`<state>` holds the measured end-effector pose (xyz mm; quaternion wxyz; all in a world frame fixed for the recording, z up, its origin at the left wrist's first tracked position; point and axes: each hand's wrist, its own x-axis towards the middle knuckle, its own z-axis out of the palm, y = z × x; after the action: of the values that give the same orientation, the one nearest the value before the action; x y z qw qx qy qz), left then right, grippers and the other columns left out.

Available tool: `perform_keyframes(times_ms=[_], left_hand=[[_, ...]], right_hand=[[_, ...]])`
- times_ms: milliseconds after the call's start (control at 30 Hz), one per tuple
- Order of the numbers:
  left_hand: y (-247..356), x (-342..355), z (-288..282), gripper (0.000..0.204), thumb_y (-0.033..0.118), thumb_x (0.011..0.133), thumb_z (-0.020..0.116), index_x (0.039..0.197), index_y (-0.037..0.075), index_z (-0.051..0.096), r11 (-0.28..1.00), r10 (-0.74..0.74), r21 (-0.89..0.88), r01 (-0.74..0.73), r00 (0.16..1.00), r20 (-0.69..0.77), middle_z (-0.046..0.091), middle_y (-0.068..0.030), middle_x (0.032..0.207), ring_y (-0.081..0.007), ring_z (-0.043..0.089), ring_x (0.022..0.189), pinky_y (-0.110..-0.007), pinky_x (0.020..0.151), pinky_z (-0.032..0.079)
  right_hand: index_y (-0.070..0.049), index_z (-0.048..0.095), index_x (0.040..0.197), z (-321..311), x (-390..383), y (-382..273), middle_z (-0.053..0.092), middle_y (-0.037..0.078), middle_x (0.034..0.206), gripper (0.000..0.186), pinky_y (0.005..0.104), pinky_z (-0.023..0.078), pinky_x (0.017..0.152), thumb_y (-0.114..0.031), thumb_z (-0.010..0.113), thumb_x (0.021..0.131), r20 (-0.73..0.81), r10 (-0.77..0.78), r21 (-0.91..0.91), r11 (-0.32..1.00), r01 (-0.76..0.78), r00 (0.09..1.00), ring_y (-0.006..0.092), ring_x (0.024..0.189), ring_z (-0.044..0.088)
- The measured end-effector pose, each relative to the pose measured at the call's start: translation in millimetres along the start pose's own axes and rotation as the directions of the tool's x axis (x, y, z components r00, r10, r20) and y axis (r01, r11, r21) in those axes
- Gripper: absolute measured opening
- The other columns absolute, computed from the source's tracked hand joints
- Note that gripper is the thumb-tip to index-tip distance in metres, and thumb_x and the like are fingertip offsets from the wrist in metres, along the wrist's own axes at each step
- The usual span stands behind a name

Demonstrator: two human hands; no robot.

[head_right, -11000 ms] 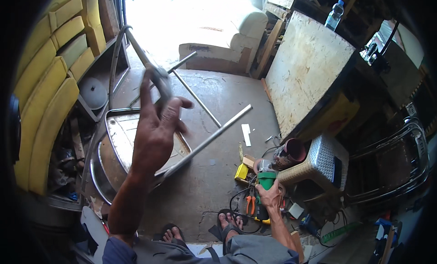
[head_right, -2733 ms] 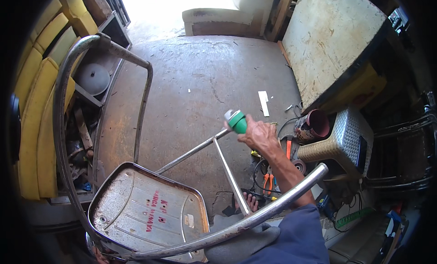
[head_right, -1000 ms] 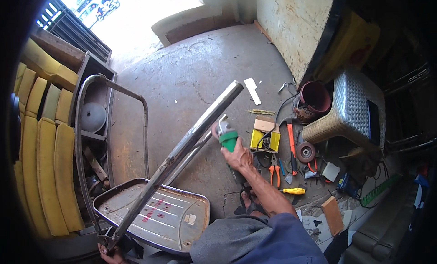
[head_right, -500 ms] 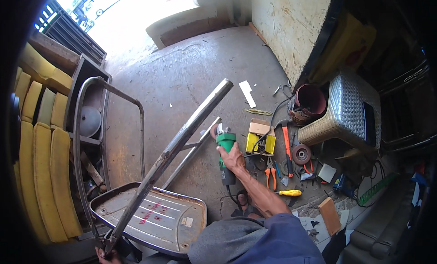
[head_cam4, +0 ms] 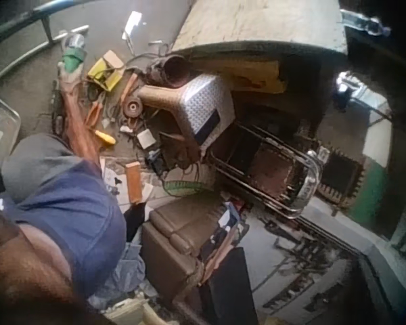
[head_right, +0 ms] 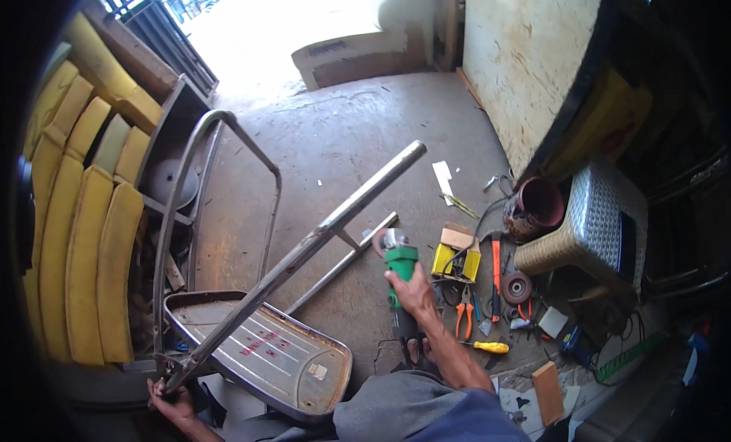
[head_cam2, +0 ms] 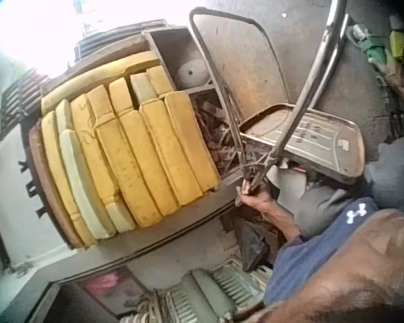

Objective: The person uses an angle grinder to grind the metal surfaces and joints of a folding chair frame while stabilizing it by hand.

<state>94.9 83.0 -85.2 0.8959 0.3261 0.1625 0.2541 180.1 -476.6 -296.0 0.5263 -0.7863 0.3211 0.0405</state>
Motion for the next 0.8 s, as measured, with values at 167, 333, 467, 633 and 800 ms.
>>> perform_keyframes(times_ms=[167,333,467,633,800], left_hand=[[-23.8,-9.0,24.4,0.042,0.021,0.108,0.052,0.067,0.018,0.042,0.981,0.148,-0.102,-0.162,0.98,-0.137,0.041,0.0054,0.061,-0.005,0.042,0.057,-0.02,0.066,0.043],[-43.9,-18.6,43.4,0.043,0.024,0.11,0.049,0.07,0.016,0.038,0.957,0.187,-0.194,-0.217,0.969,-0.16,0.035,0.0032,0.061,-0.0061,0.034,0.054,-0.02,0.057,0.035],[-37.0,-12.7,6.8,0.043,0.022,0.114,0.038,0.071,0.015,0.035,0.961,0.18,-0.244,-0.128,0.962,0.204,0.033,0.0014,0.063,-0.0089,0.032,0.053,-0.024,0.065,0.04],[-47.5,-17.4,24.3,0.044,0.02,0.115,0.033,0.071,0.014,0.034,0.951,0.177,-0.271,-0.147,0.98,0.091,0.029,0.0007,0.061,-0.0106,0.025,0.051,-0.027,0.072,0.042],[-44.5,-13.7,16.8,0.044,0.02,0.115,0.031,0.071,0.015,0.031,0.943,0.198,-0.315,-0.107,0.941,0.274,0.026,0.0011,0.061,-0.0107,0.021,0.051,-0.026,0.074,0.041]], right_hand=[[-0.003,0.059,0.125,-61.3,-70.1,-49.2,0.073,0.015,0.095,0.06,0.0412,0.056,0.084,-0.044,0.076,0.084,-0.242,-0.204,0.19,0.949,0.253,0.948,0.0279,0.087,0.073],[-0.004,0.046,0.141,-156.1,-113.2,-129.2,0.071,0.019,0.106,0.065,0.0442,0.054,0.09,-0.031,0.072,0.088,-0.398,-0.439,-0.052,0.887,0.458,0.806,0.0346,0.098,0.071],[-0.003,0.041,0.145,-196.4,-152.1,-216.7,0.07,0.029,0.111,0.074,0.0503,0.053,0.093,-0.037,0.073,0.087,-0.134,-0.516,-0.512,0.767,0.387,0.846,0.0463,0.104,0.069],[0.002,0.037,0.147,-184.7,-170.0,-264.9,0.07,0.034,0.1,0.084,0.0532,0.055,0.089,-0.046,0.068,0.086,0.051,-0.401,-0.744,0.595,0.303,0.915,0.0498,0.094,0.071],[0.001,0.034,0.149,-158.8,-187.0,-301.5,0.07,0.034,0.097,0.084,0.0543,0.055,0.089,-0.046,0.067,0.087,0.157,-0.339,-0.844,0.442,0.305,0.928,0.052,0.093,0.07]])
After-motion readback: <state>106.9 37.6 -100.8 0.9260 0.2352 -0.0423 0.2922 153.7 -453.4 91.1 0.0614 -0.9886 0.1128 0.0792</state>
